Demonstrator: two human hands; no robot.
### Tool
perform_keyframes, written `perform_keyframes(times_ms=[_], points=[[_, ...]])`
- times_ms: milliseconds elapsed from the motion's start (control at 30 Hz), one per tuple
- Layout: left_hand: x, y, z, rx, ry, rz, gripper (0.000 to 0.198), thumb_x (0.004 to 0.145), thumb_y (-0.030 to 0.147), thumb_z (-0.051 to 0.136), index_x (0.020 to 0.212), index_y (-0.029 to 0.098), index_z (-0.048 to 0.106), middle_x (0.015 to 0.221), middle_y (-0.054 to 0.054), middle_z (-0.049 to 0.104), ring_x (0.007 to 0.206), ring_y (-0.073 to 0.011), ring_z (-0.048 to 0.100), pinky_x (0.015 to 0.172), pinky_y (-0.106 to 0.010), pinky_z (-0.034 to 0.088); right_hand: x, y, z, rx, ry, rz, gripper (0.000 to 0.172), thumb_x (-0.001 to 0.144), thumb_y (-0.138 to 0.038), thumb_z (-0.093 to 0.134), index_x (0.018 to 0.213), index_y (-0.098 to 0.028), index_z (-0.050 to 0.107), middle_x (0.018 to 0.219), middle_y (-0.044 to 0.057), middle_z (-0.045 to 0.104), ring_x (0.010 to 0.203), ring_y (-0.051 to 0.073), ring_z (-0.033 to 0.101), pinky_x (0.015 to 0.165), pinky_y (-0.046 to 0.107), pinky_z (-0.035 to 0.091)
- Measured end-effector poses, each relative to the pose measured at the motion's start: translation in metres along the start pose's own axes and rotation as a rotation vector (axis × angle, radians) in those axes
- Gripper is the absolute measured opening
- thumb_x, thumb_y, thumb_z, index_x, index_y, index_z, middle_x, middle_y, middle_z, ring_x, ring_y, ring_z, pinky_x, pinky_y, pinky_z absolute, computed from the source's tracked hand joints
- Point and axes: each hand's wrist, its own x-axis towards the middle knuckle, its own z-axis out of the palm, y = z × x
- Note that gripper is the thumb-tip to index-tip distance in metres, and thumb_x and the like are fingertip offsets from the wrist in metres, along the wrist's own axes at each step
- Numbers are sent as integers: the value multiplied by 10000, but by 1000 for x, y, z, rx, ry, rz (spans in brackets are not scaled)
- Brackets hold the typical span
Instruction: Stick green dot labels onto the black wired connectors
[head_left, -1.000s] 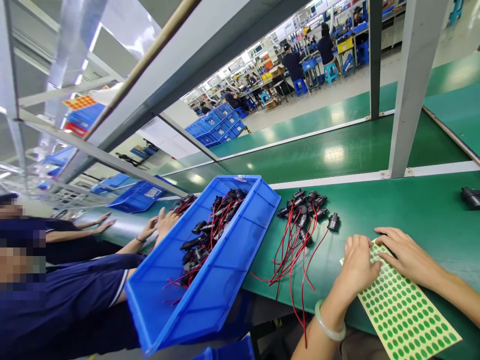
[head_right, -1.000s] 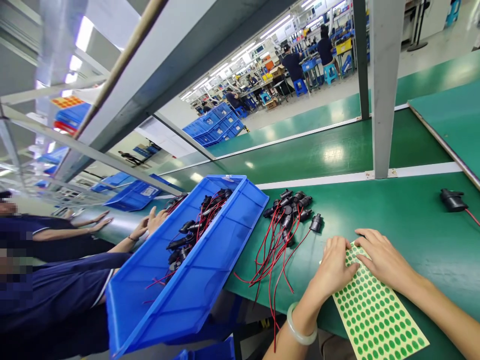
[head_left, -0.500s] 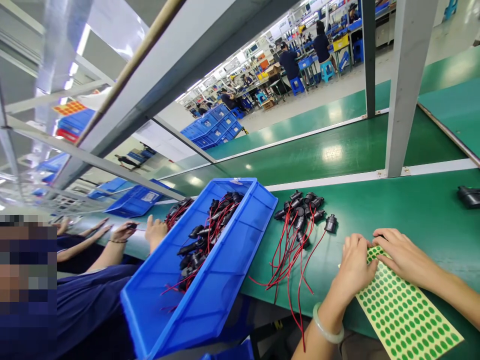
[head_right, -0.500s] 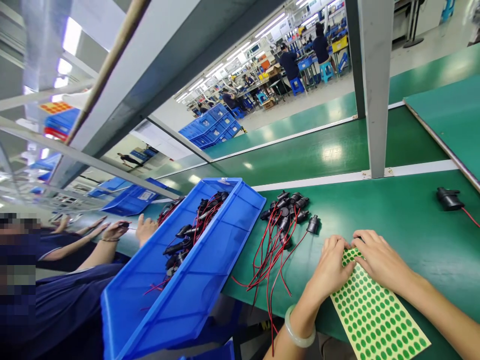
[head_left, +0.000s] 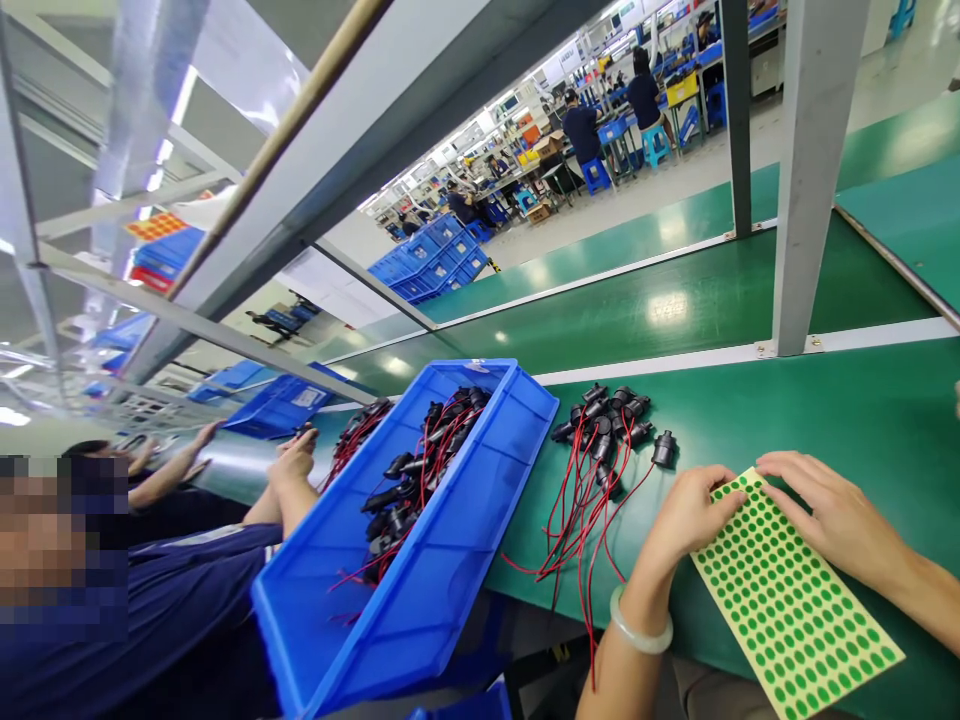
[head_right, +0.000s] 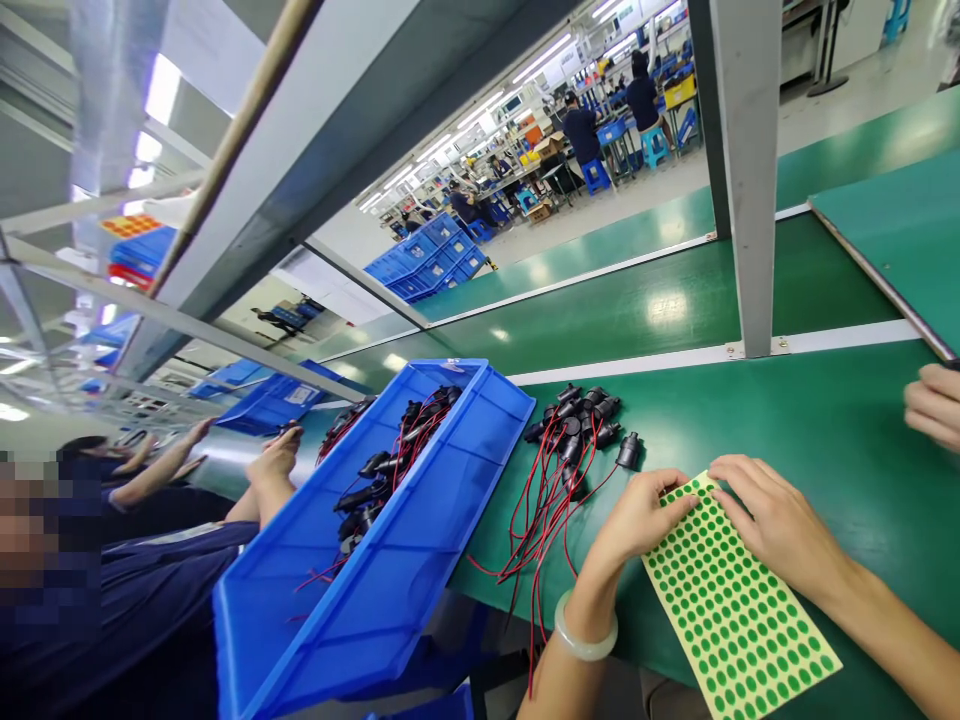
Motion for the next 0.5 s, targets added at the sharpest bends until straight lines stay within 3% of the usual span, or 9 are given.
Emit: perform_keyframes(times_ms=[100,233,500], points=[[6,3,-7,34,-108,-14,177,868,310,622,893,158,711,816,-14,689,745,-142,571,661,-233,415,1,6,-6,-119,14,-105,247,1027,-336,399,1108,-218,601,1207,74,650,1136,236,606,934,387,518],[12,5,-11,98,-209,-9,206,886,341,619,922,158,708,789,4,660,706,-124,553,624,-215,396,0,12,-9,-184,-62,-178,243,1016,-288,387,1049,-224,618,1178,72,644,1103,233,612,893,381,529],[25,17,-15,257,-306,86,155,885,302,627,896,167,704,706,33,610,630,-105,486,608,-225,351,-1,14,-11,-177,-116,-178,206,1032,-290,370,999,-219,560,1151,71,605,1071,222,592,864,379,512]])
